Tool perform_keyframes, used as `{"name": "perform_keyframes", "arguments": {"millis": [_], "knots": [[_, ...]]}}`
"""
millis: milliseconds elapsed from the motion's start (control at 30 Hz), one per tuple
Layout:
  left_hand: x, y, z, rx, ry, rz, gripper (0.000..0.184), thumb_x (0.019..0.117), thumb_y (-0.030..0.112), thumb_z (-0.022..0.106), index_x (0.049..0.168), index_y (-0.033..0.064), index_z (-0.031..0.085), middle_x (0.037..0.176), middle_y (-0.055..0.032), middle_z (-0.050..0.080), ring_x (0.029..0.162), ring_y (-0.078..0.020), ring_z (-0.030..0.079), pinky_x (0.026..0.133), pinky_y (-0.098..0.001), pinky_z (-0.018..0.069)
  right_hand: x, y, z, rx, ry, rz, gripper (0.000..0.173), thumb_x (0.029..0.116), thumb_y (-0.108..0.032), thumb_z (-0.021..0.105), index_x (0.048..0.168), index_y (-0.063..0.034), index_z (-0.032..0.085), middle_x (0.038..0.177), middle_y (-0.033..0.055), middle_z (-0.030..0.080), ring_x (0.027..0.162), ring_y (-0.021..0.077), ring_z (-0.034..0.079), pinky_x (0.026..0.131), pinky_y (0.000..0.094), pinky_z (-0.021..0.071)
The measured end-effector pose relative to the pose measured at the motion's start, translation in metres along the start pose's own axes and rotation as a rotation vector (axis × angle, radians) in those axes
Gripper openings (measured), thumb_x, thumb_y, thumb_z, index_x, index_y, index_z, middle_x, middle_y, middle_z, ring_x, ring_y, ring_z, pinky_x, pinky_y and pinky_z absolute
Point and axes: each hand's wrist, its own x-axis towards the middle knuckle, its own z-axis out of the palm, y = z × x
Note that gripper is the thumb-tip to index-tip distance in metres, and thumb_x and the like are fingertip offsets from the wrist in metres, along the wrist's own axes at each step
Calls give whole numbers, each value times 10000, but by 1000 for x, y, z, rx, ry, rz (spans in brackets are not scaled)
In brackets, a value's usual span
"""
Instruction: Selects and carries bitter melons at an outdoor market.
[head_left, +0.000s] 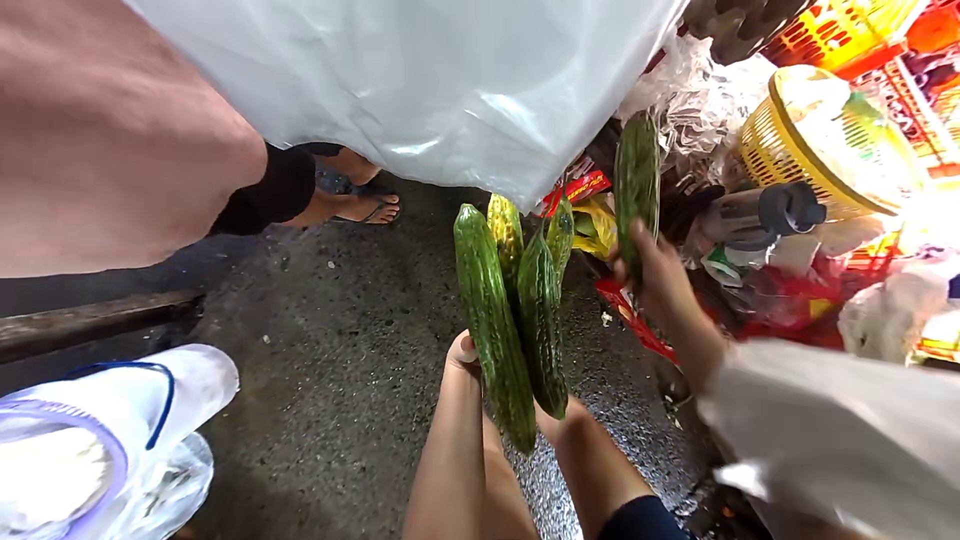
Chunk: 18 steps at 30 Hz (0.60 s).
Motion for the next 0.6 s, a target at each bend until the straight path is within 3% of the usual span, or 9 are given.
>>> {"name": "perform_keyframes", "arguments": {"millis": [67, 133, 167, 233, 300, 467, 533, 600], "knots": [[4, -2, -2, 41, -5, -8, 367, 947, 388, 691, 1259, 200, 739, 1193, 44, 757, 1112, -17, 691, 1017, -215, 526, -63, 30, 7, 50, -64, -138, 587, 984, -342, 600, 1406, 27, 426, 999, 42, 729, 844, 115, 713, 774, 296, 612], [8, -5, -1, 50, -5, -10, 361, 941, 400, 695, 1243, 209, 747, 1178, 50, 761, 1104, -9, 690, 1006, -213, 531, -115, 46, 22, 33, -107, -235, 753, 912, -338, 715, 1442, 74, 375, 1171, 12, 701, 1036, 53, 688, 914, 256, 588], [11, -7, -2, 47, -16, -10, 358, 942, 399, 695, 1243, 212, 747, 1181, 52, 760, 1108, -9, 688, 1009, -213, 528, -133, 52, 29, -4, -125, -289, 742, 908, -305, 731, 1443, 80, 390, 1228, 19, 676, 1087, 40, 666, 951, 247, 575], [14, -10, 0, 48, -2, 8, 333, 938, 380, 702, 1220, 211, 757, 1162, 45, 765, 1093, -13, 695, 1001, -216, 535, -153, 64, 44, -115, -114, -386, 695, 876, -289, 788, 1408, 34, 479, 1259, 59, 662, 1113, 64, 658, 953, 264, 578], [14, -15, 2, 63, 47, 30, 300, 938, 375, 701, 1183, 217, 770, 1137, 47, 771, 1072, -11, 699, 988, -214, 541, -162, 75, 57, -231, -67, -386, 705, 829, -336, 848, 1375, -26, 528, 1303, 136, 617, 1194, 167, 615, 993, 336, 557], [9, -20, 7, 83, 116, 58, 341, 927, 428, 699, 1181, 209, 765, 1135, 37, 768, 1073, -35, 700, 985, -242, 544, -167, 84, 71, -288, 33, -379, 777, 789, -436, 850, 1354, -15, 521, 1384, 212, 497, 1289, 209, 517, 1040, 317, 493], [9, -19, 3, 99, 68, 54, 359, 937, 429, 688, 1212, 207, 753, 1164, 42, 761, 1101, -29, 690, 1001, -237, 534, -164, 87, 64, -265, -3, -447, 760, 848, -492, 795, 1348, 4, 508, 1351, 204, 535, 1249, 197, 559, 1029, 327, 508], [14, -13, 13, 86, 32, 32, 345, 952, 399, 675, 1231, 209, 746, 1185, 51, 756, 1125, -15, 679, 1028, -221, 512, -151, 82, 54, -221, -26, -500, 687, 964, -521, 643, 1351, 22, 478, 1289, 145, 600, 1190, 147, 599, 1007, 326, 521]]}}
